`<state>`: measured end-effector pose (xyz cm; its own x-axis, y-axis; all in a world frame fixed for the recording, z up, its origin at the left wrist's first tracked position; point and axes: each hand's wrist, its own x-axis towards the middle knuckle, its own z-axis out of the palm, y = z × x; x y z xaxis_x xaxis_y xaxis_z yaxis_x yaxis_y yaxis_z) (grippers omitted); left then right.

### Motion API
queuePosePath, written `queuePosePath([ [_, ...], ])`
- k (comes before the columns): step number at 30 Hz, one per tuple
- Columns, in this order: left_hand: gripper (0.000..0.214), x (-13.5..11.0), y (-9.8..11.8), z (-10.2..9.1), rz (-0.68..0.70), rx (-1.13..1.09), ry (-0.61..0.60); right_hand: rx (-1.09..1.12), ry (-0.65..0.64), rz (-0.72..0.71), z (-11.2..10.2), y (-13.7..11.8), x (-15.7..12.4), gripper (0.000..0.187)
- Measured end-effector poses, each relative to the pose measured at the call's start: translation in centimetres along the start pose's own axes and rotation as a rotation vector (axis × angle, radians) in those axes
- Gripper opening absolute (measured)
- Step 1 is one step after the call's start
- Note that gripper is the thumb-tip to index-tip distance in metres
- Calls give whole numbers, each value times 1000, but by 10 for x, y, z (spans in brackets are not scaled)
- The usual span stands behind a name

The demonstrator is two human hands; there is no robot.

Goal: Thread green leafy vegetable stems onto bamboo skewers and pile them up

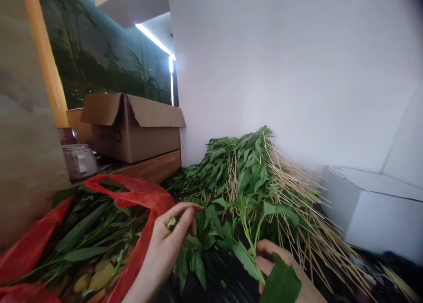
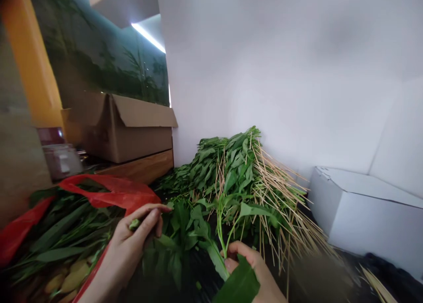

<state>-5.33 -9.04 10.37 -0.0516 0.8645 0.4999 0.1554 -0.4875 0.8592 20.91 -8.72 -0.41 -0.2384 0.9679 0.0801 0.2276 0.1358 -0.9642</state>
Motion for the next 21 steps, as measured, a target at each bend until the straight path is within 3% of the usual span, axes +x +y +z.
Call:
queuePosePath([
  [3, 25, -2, -5, 13, 31, 80, -118, -58, 57, -108, 6, -8, -1, 44],
  [5, 23, -3, -13, 22, 53, 102, -177, -145, 205, -254, 11, -12, -2, 38],
  [8, 20, -2, -22, 26, 77, 113, -174, -405, 428, -468, 16, -14, -4, 24],
  [11, 20, 3, -19, 16, 55, 93, -77, -613, 574, -570, 16, -12, -6, 21],
  [14, 23, 7, -3, -4, 54, 81, 117, -699, 642, -565, 16, -10, -8, 24],
  [17, 17, 9, 19, -21, 160, 156, 290, -885, 712, -616, 18, -10, -10, 25],
  [19, 12, 7, 31, -24, 285, 273, 322, -984, 740, -664, 19, -12, -11, 26],
  [21, 10, 4, 38, -19, 406, 396, 257, -1053, 753, -701, 19, -14, -12, 27],
])
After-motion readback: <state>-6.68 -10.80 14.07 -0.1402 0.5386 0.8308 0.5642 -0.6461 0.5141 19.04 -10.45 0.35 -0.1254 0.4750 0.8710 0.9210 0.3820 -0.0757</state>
